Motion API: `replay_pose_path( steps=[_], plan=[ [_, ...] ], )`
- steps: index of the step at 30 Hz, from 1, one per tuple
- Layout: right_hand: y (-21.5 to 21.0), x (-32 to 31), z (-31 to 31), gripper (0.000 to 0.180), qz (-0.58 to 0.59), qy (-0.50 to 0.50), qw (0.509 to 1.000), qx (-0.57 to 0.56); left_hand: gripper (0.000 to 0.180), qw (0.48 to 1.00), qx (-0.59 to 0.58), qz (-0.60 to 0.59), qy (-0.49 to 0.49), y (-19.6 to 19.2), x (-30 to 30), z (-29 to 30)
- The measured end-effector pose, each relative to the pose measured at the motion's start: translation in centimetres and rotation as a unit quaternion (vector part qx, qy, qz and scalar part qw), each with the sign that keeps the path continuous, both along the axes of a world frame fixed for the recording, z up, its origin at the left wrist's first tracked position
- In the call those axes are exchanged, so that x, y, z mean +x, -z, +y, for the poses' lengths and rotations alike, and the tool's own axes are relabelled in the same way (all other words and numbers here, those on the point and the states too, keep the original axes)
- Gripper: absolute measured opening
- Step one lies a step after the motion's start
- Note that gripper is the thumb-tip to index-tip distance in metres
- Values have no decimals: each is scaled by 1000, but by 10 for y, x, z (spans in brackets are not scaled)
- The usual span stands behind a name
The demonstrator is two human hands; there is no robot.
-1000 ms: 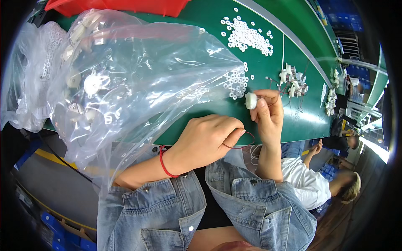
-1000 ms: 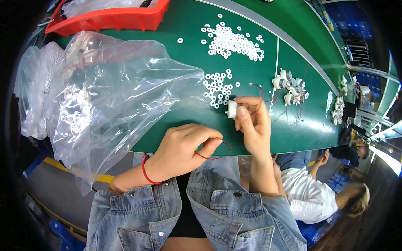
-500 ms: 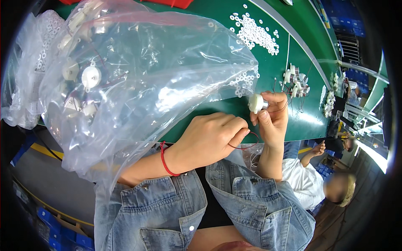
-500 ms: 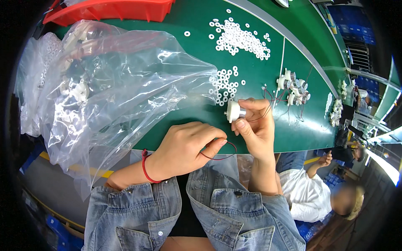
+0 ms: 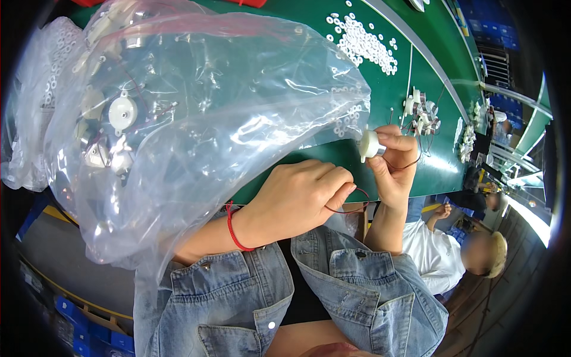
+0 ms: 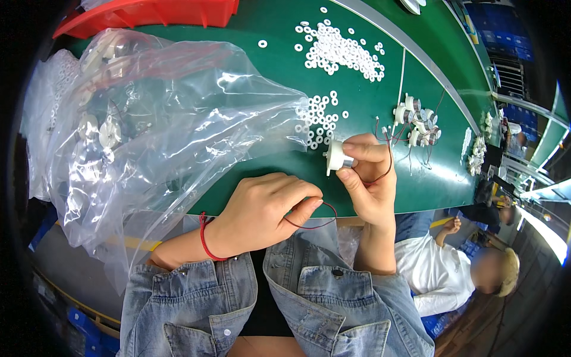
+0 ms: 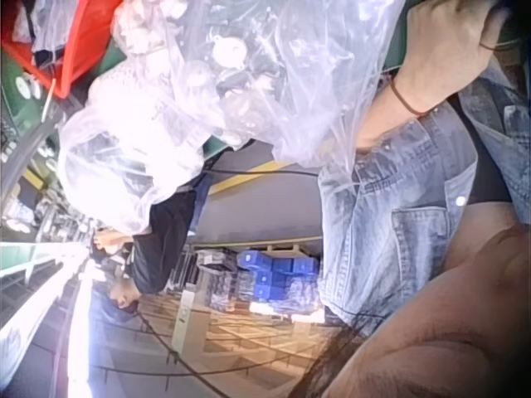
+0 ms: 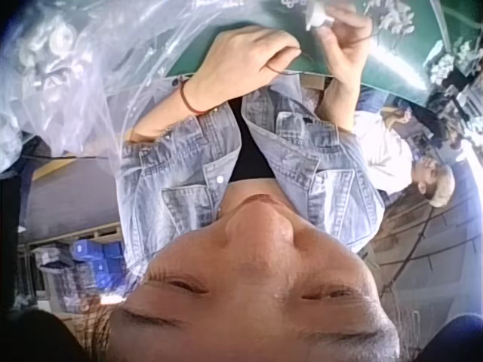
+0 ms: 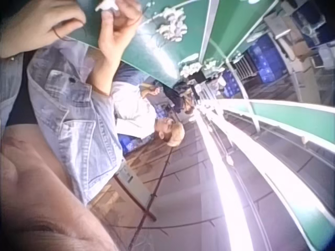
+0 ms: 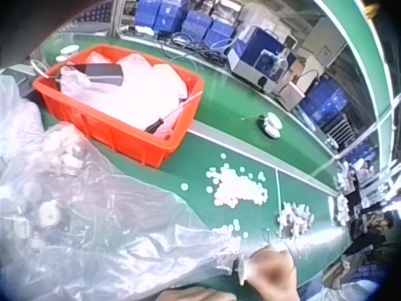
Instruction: The person assembles small white electronic components by hand at a green workbench. They pick up white washers and attach them to the components, which have red and black wires, then place the finished units into a clear plastic bag.
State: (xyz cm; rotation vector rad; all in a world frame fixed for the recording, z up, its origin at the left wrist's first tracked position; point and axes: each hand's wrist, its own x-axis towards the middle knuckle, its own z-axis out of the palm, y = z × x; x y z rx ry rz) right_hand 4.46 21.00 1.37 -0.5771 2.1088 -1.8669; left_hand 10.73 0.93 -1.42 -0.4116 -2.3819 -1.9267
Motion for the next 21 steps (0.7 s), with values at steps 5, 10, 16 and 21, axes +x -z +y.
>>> replay_pose_path(
  steps=[5, 10, 16, 21],
  plan=[
    [-5, -4, -1, 35, -26, 66, 994, 84, 7, 999, 32, 23, -9, -2, -2, 2],
    [-4, -11, -8, 33, -19, 53, 987, 153, 7, 998, 41, 30, -22, -4, -3, 2],
    [2, -11, -9, 31, -8, 56, 985, 165, 7, 998, 58, 5, -31, -2, 0, 6],
    [3, -12, -9, 32, 16, 56, 980, 190, 10, 1000, -9, 19, -2, 6, 4, 2]
  ],
)
